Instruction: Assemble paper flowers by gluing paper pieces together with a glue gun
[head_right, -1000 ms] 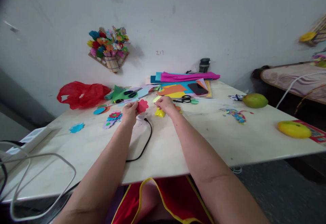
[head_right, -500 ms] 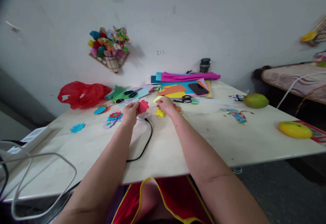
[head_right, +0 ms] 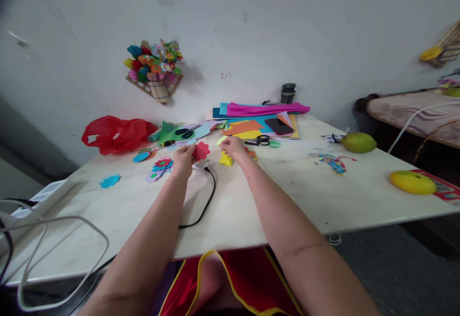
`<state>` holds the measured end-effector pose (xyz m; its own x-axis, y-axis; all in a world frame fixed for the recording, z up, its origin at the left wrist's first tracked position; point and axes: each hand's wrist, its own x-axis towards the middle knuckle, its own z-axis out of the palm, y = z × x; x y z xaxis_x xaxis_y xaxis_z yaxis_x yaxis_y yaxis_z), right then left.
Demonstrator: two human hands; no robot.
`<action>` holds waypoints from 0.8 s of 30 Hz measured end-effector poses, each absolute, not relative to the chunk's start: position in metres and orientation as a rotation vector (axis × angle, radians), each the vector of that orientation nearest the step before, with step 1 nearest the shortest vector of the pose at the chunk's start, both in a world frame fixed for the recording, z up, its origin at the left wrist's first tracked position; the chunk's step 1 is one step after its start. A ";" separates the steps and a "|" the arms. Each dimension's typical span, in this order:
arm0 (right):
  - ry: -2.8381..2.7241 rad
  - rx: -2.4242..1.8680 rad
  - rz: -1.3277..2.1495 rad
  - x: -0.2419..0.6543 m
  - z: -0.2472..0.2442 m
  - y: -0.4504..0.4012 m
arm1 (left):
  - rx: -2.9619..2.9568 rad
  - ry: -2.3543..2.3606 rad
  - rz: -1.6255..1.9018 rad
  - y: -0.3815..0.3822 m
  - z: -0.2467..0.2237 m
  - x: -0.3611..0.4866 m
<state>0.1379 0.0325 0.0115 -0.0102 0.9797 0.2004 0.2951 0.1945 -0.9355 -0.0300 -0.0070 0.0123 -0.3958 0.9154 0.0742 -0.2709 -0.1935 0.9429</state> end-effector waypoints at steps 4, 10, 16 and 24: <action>-1.454 -1.244 0.950 0.135 0.013 0.031 | 0.866 1.170 1.723 -0.008 0.013 -0.029; -1.454 -1.235 0.933 0.136 0.018 0.027 | 0.858 1.194 1.715 -0.010 0.016 -0.027; -1.447 -1.291 0.828 0.138 0.016 0.031 | 0.876 1.198 1.714 -0.010 0.015 -0.028; -1.399 -1.302 0.957 0.136 0.013 0.033 | 0.893 1.202 1.709 -0.010 0.014 -0.028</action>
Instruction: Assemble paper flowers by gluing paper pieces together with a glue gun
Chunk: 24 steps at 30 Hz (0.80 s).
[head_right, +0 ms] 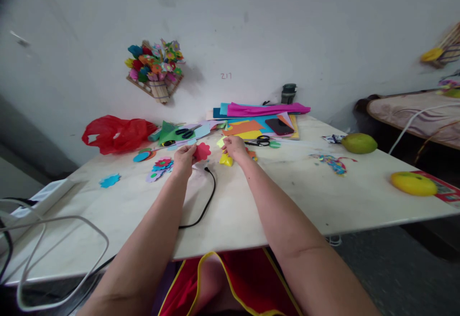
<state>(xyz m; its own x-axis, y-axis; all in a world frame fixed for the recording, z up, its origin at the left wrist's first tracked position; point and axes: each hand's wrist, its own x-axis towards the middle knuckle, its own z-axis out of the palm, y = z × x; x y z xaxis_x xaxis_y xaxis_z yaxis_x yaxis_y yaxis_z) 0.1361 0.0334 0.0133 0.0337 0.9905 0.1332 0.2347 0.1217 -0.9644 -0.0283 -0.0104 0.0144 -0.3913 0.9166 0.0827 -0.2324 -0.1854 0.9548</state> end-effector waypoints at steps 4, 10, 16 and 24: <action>-1.427 -1.282 0.967 0.135 0.016 0.028 | 0.914 1.201 1.702 -0.009 0.013 -0.029; -1.571 -1.255 0.837 0.134 0.014 0.028 | 0.929 1.210 1.693 -0.008 0.011 -0.030; -1.531 -1.294 0.875 0.133 0.014 0.031 | 0.938 1.218 1.697 -0.008 0.011 -0.030; -1.569 -1.306 0.851 0.134 0.014 0.029 | 0.941 1.227 1.693 -0.008 0.012 -0.029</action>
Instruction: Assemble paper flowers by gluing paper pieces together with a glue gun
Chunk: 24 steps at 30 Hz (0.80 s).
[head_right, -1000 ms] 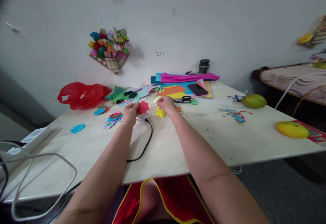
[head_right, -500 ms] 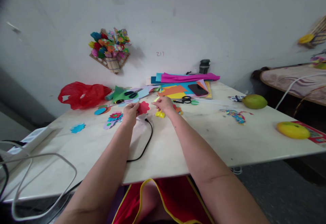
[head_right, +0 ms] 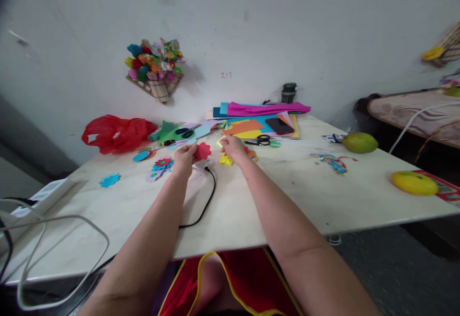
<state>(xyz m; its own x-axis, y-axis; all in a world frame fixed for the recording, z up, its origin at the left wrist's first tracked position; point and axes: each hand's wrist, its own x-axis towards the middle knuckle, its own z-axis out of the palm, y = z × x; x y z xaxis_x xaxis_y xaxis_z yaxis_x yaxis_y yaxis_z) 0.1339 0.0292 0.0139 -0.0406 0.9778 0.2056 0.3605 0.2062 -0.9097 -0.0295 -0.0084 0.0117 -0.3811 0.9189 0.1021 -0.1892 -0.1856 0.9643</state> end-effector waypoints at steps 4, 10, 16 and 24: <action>-1.596 -1.313 0.827 0.134 0.012 0.030 | 0.959 1.229 1.688 -0.008 0.011 -0.030; -1.601 -1.331 0.768 0.136 0.012 0.031 | 0.951 1.235 1.692 -0.007 0.010 -0.031; -1.599 -1.333 0.643 0.139 0.009 0.037 | 0.951 1.225 1.684 -0.009 0.012 -0.030; -1.737 -1.388 0.482 0.139 0.008 0.037 | 0.940 1.241 1.686 -0.008 0.012 -0.029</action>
<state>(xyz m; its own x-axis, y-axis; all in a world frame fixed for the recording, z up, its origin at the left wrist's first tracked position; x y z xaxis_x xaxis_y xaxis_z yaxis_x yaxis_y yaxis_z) 0.1386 0.0371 0.0078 -0.0342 0.9289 0.3687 0.6059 0.3127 -0.7315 -0.0292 -0.0079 0.0124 -0.3830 0.9188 0.0952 -0.1822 -0.1762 0.9674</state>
